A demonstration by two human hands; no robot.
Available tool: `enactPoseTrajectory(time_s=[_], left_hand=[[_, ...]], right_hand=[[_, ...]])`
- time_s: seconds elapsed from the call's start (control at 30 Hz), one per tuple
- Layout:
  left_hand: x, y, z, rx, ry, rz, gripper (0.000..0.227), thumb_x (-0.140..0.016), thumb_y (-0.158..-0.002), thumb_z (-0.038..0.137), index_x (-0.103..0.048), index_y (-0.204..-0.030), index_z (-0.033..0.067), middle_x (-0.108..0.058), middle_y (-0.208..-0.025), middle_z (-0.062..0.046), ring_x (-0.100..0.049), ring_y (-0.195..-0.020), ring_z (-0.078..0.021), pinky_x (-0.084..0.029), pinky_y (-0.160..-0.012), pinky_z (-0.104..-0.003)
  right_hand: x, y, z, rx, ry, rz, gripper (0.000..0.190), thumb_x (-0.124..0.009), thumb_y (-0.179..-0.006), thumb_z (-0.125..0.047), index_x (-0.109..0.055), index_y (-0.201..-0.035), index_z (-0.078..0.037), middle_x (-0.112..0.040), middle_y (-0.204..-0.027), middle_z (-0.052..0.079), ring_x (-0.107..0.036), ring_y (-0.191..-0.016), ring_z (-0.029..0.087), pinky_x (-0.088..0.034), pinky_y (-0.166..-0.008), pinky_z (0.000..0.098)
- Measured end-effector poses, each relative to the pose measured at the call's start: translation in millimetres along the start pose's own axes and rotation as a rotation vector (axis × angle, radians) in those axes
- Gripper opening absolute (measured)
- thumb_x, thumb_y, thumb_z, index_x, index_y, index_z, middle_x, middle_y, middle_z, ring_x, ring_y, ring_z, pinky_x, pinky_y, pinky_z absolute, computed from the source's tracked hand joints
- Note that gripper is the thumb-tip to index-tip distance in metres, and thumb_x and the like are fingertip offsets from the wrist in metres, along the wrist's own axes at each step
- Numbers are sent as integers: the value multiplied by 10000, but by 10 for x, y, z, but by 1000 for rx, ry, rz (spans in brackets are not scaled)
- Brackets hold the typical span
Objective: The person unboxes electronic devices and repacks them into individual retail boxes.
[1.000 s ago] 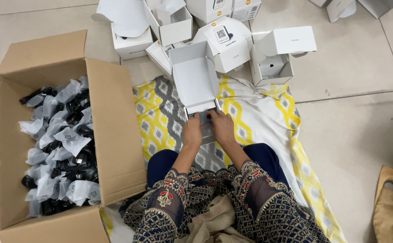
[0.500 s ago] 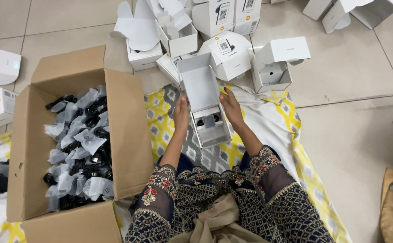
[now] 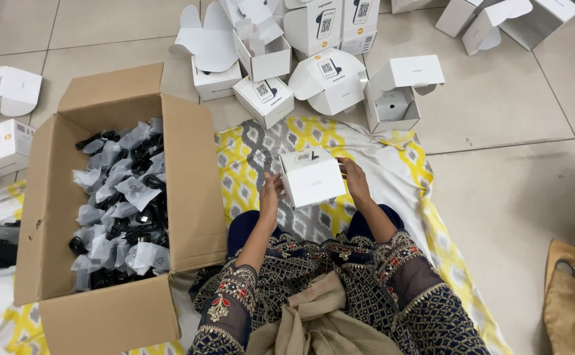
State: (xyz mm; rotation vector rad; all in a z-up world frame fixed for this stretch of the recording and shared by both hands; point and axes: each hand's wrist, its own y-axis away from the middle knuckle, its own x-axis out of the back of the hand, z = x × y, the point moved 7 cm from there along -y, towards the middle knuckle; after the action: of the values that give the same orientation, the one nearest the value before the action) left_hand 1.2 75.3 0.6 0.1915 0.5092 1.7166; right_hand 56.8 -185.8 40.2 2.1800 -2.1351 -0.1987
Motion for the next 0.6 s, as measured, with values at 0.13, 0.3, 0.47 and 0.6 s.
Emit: enactPoseTrajectory(time_s=[0.13, 0.3, 0.47, 0.6], left_hand=[[227, -145, -197, 54, 57, 17, 900, -342, -974, 707, -403, -1534, 6, -579, -1439, -209, -562, -1347, -294, -444, -1095, -423], [45, 200, 335, 63, -351, 7, 989, -635, -822, 669, -392, -1530, 22, -614, -1401, -218, -622, -1282, -314, -526, -1015, -426], [48, -205, -500, -35, -547, 43, 909, -800, -804, 510, -467, -1470, -11, -614, -1340, -222, -629, -1202, -304, -523, -975, -383], [69, -298, -970, 53, -547, 57, 800, -750, -856, 511, -521, -1413, -16, -706, -1205, -212, -711, -1062, -295, -562, -876, -384]], right_hand=[[3, 64, -117, -118, 52, -10, 611, -373, -1059, -503, -634, -1339, -28, -744, -1211, 112, -649, -1134, 205, -445, -998, 338], [-118, 102, -344, -92, 91, -18, 666, -479, -999, -583, -613, -1336, -24, -736, -1265, 106, -644, -1223, 217, -448, -1013, 361], [-263, 125, -128, 87, 517, -77, 820, -825, -753, -474, -558, -1352, 18, -635, -1331, 198, -653, -1192, 303, -540, -971, 409], [-162, 163, 358, 5, 708, -3, 948, -892, -681, -511, -536, -1360, 47, -658, -1270, 258, -665, -1160, 347, -542, -947, 419]])
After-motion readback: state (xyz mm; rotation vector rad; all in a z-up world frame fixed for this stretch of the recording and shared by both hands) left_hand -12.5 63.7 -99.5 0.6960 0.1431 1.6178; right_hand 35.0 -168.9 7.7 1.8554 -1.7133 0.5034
